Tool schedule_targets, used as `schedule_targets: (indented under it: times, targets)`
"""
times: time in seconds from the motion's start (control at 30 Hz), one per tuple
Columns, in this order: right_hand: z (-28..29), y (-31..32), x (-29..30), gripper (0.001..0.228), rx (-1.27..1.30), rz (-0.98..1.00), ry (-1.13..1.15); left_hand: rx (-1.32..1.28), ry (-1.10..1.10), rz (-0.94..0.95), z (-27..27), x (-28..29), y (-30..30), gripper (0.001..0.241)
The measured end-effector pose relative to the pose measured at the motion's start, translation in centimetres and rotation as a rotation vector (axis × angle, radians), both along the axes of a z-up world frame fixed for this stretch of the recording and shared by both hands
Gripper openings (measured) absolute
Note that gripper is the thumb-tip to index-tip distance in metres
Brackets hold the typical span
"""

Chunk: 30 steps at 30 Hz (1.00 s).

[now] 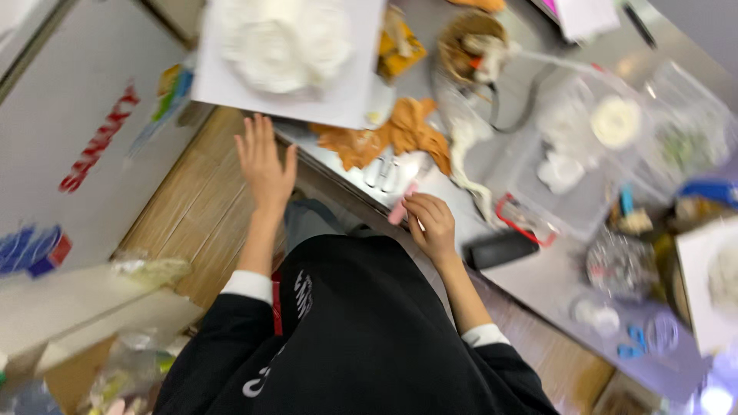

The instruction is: The person decorates a swan-shaped cake by hand, attaching large white fabric petals to create the swan's plumage and body, then places the finished cake on a board.

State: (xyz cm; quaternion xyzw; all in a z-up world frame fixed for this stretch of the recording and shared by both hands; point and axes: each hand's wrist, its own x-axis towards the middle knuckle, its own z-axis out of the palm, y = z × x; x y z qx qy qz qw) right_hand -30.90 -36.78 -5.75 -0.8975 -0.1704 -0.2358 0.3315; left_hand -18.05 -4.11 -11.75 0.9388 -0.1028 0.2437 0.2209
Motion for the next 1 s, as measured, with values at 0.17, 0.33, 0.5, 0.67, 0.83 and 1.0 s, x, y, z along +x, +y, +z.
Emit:
schedule_targets:
  times: [0.17,0.33,0.5,0.67,0.83,1.0]
  targets:
    - [0.2,-6.1,-2.8,0.022,-0.003,-0.222,-0.008,0.064,0.16,-0.2,-0.7,-2.8,-4.1,0.064]
    - [-0.2,-14.5,-5.5,0.02,-0.039,-0.524,-0.118,0.082,0.137,-0.087,-1.5,-2.0,-3.9,0.083]
    - [-2.6,-27.4,-3.0,0.023,-0.024,-0.707,0.305,0.122,0.174,-0.061,-1.6,-2.1,-0.8,0.08]
    - [-10.3,-34.5,4.2,0.061,-0.446,-0.632,0.556,0.166,0.2,-0.021,-1.3,-3.0,-0.5,0.079]
    - [-13.6,-36.3,7.5,0.089,-0.607,-0.76,0.798,0.192,0.145,-0.024,-1.2,-4.6,0.1,0.083]
    - [-12.0,-37.0,7.8,0.056,-0.659,-0.675,0.739,0.192,0.152,0.024,-1.5,-4.3,1.7,0.078]
